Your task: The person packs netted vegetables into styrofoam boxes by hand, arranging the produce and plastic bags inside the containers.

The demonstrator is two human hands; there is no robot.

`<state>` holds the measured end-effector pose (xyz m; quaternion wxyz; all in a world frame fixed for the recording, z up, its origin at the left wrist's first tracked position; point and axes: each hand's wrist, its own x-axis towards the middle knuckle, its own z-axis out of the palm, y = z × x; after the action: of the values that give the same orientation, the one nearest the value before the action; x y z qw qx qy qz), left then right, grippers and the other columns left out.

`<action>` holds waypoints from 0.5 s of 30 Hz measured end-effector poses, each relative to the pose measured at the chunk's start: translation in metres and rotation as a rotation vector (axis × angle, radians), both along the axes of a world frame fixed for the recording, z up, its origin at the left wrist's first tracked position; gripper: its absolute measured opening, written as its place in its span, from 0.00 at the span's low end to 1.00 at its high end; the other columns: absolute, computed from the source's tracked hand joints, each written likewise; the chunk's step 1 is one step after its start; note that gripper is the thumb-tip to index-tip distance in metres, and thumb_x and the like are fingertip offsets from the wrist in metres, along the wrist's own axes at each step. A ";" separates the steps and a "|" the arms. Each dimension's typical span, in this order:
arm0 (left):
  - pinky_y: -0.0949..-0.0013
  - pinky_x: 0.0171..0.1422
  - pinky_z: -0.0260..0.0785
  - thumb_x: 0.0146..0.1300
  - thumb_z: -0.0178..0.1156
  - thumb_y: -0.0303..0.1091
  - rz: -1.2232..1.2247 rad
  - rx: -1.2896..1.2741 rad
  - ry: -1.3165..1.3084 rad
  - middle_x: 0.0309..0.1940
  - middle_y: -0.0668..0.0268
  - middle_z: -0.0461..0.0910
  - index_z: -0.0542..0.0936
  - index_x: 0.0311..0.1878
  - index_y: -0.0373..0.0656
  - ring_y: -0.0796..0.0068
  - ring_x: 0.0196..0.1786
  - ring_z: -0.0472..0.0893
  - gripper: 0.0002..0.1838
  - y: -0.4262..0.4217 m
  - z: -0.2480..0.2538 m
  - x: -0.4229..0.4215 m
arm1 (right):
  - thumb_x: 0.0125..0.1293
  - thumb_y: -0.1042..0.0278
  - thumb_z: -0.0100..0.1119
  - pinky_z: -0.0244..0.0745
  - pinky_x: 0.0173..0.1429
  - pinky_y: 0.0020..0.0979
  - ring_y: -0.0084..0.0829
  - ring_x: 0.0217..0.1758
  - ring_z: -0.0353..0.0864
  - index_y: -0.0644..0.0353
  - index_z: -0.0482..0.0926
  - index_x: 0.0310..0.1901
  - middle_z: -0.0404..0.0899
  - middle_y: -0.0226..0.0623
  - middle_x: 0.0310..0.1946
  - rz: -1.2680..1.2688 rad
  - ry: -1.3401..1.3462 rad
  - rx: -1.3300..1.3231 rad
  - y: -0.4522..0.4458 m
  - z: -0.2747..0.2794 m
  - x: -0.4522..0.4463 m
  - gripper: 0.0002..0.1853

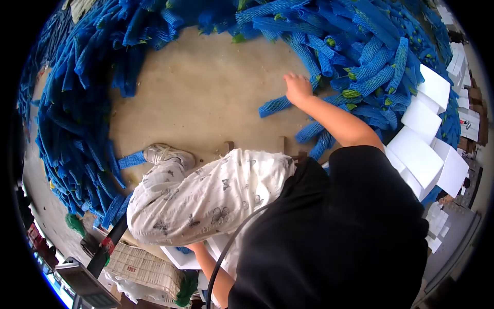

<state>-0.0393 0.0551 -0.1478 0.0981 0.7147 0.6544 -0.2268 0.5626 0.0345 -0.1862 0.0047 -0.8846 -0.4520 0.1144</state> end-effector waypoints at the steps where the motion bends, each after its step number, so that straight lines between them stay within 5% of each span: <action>1: 0.43 0.74 0.43 0.66 0.50 0.51 0.052 -0.019 -0.051 0.68 0.55 0.63 0.65 0.68 0.40 0.55 0.71 0.60 0.33 -0.002 0.001 0.002 | 0.55 0.73 0.55 0.70 0.59 0.41 0.40 0.56 0.74 0.52 0.75 0.49 0.76 0.37 0.49 0.081 -0.058 -0.277 -0.024 -0.044 0.019 0.18; 2: 0.43 0.74 0.44 0.66 0.50 0.50 0.132 -0.038 -0.119 0.68 0.55 0.64 0.66 0.68 0.40 0.55 0.70 0.60 0.32 -0.005 0.000 0.006 | 0.57 0.70 0.55 0.61 0.68 0.46 0.34 0.61 0.71 0.49 0.74 0.52 0.74 0.31 0.52 0.249 -0.116 -0.464 -0.051 -0.083 0.028 0.19; 4: 0.45 0.73 0.46 0.66 0.49 0.50 0.335 -0.062 -0.251 0.67 0.55 0.65 0.67 0.67 0.40 0.55 0.69 0.62 0.31 -0.015 -0.001 0.010 | 0.62 0.65 0.51 0.44 0.75 0.54 0.28 0.65 0.66 0.45 0.69 0.60 0.71 0.26 0.57 0.271 -0.229 -0.271 -0.096 -0.151 0.030 0.23; 7: 0.47 0.71 0.49 0.67 0.49 0.49 0.621 -0.064 -0.383 0.65 0.55 0.67 0.68 0.66 0.39 0.56 0.67 0.64 0.30 -0.023 -0.002 0.020 | 0.60 0.64 0.55 0.46 0.75 0.53 0.29 0.65 0.67 0.44 0.73 0.57 0.70 0.31 0.59 0.236 -0.200 -0.310 -0.065 -0.155 0.040 0.21; 10: 0.49 0.70 0.53 0.67 0.48 0.48 0.817 -0.086 -0.464 0.63 0.55 0.69 0.69 0.65 0.39 0.56 0.65 0.67 0.29 -0.023 -0.001 0.021 | 0.52 0.58 0.64 0.49 0.74 0.49 0.33 0.64 0.67 0.45 0.79 0.50 0.68 0.37 0.60 0.201 0.052 -0.679 -0.031 -0.094 0.044 0.21; 12: 0.51 0.69 0.55 0.67 0.48 0.48 0.935 -0.099 -0.513 0.62 0.55 0.70 0.70 0.65 0.38 0.57 0.64 0.68 0.29 -0.021 -0.003 0.026 | 0.42 0.52 0.72 0.56 0.72 0.46 0.40 0.63 0.68 0.49 0.82 0.45 0.68 0.42 0.59 -0.074 -0.172 -0.070 -0.010 -0.054 0.066 0.25; 14: 0.52 0.69 0.57 0.68 0.48 0.47 1.002 -0.135 -0.548 0.61 0.55 0.72 0.71 0.64 0.38 0.57 0.63 0.70 0.28 -0.018 0.002 0.026 | 0.39 0.44 0.72 0.61 0.69 0.45 0.45 0.64 0.67 0.51 0.83 0.46 0.67 0.44 0.61 -0.509 -0.057 -0.311 0.001 -0.066 0.115 0.31; 15: 0.53 0.68 0.58 0.68 0.48 0.47 1.029 -0.158 -0.562 0.60 0.55 0.72 0.71 0.64 0.38 0.57 0.62 0.71 0.28 -0.017 0.004 0.026 | 0.39 0.44 0.72 0.61 0.69 0.45 0.45 0.64 0.67 0.51 0.83 0.46 0.67 0.44 0.61 -0.514 -0.053 -0.314 0.004 -0.072 0.126 0.31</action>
<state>-0.0137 0.0385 -0.1434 0.4178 0.3285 0.8471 0.0000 0.6885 0.0383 -0.2580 -0.1154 -0.9626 -0.1902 0.1547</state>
